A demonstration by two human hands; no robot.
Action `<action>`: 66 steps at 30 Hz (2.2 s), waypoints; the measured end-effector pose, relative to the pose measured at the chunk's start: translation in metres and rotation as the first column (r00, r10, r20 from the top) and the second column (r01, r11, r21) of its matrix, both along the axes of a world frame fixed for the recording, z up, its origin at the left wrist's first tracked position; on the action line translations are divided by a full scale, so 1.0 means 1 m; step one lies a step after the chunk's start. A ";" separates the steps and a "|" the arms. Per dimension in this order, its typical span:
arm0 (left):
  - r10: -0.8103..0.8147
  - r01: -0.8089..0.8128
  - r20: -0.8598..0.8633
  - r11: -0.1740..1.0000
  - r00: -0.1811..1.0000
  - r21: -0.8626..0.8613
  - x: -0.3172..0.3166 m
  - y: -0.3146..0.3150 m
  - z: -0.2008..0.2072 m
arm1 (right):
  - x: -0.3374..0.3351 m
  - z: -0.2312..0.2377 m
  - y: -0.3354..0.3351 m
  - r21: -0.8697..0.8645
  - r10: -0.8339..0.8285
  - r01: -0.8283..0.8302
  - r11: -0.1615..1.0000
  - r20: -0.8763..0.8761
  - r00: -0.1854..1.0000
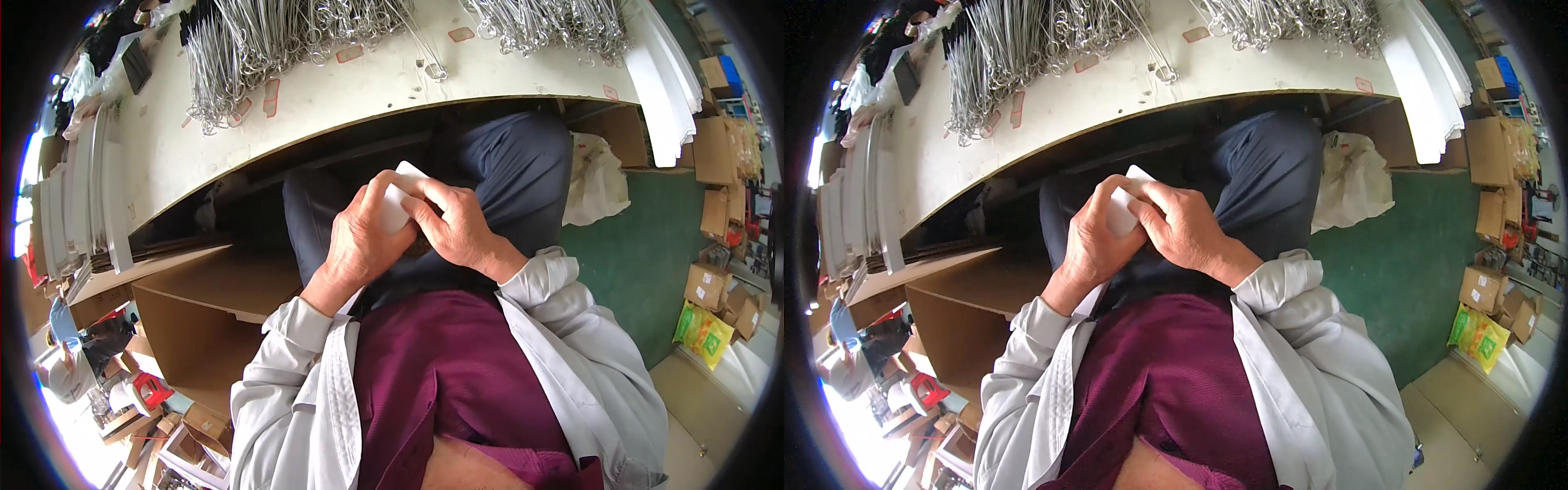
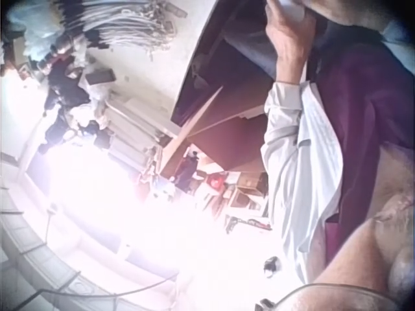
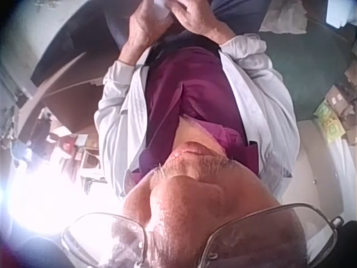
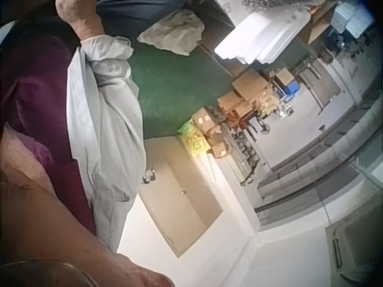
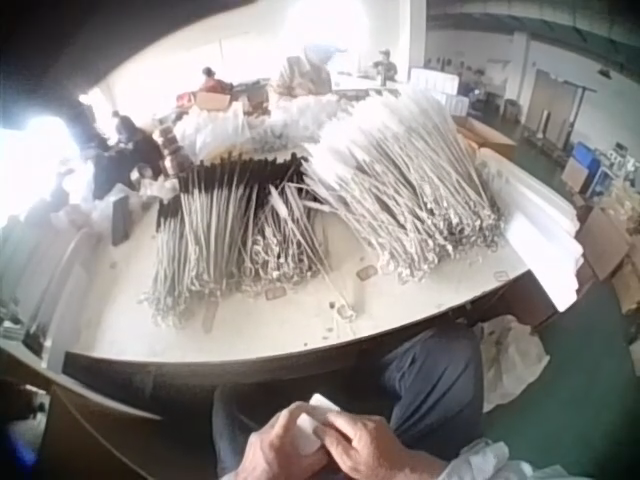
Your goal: The person is assembling and packaging wire cleaning brushes into plastic sleeves at a factory workbench.
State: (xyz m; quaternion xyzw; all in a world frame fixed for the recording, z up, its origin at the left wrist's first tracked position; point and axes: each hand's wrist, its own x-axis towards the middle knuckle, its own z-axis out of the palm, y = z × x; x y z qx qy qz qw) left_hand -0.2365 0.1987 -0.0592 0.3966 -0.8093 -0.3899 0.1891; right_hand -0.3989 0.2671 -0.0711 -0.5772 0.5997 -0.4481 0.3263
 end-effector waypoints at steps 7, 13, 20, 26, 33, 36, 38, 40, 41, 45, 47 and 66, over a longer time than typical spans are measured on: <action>-0.023 0.023 0.008 0.999 1.000 -0.037 -0.004 0.000 -0.009 | 0.016 -0.016 0.009 0.061 -0.201 0.192 0.980 0.315 0.928; 0.070 -0.070 -0.040 0.997 0.997 0.017 -0.004 0.010 -0.013 | 0.006 -0.006 0.007 -0.185 -0.159 0.125 0.975 -0.177 0.971; 0.082 -0.082 0.032 0.997 0.996 -0.015 -0.002 0.015 -0.021 | 0.014 -0.006 0.005 0.105 -0.179 0.162 0.981 0.167 0.970; 0.106 -0.097 0.044 0.980 0.993 -0.172 0.000 0.018 -0.029 | 0.008 -0.008 -0.001 0.224 -0.251 0.196 0.955 0.255 0.934; 0.162 -0.148 0.062 0.972 0.985 -0.184 -0.001 0.021 -0.030 | 0.015 -0.013 0.000 0.370 -0.274 0.072 0.926 0.531 0.801; 0.135 -0.131 0.010 0.974 0.991 -0.184 0.000 0.020 -0.029 | 0.014 -0.009 0.000 0.413 -0.338 0.109 0.904 0.538 0.772; 0.151 -0.142 0.028 0.968 0.988 -0.205 -0.002 0.021 -0.028 | 0.010 -0.011 -0.001 0.446 -0.356 0.099 0.889 0.538 0.764; 0.152 -0.144 0.034 0.974 0.988 -0.177 -0.002 0.022 -0.028 | 0.007 -0.019 -0.001 0.430 -0.339 0.064 0.901 0.605 0.721; 0.154 -0.146 0.041 0.978 0.987 -0.151 -0.002 0.022 -0.028 | 0.006 -0.017 -0.002 0.449 -0.366 0.061 0.891 0.635 0.681; 0.134 -0.124 0.060 0.982 0.989 -0.143 -0.002 0.024 -0.030 | 0.006 -0.018 -0.001 0.455 -0.366 0.098 0.885 0.550 0.751; 0.164 -0.157 0.022 0.968 0.986 -0.196 -0.002 0.026 -0.032 | 0.011 -0.020 0.001 0.337 -0.315 0.180 0.924 0.406 0.858; 0.163 -0.170 -0.105 0.983 0.981 -0.068 0.011 0.014 -0.038 | 0.026 -0.021 0.011 0.053 -0.058 0.051 0.997 0.123 0.991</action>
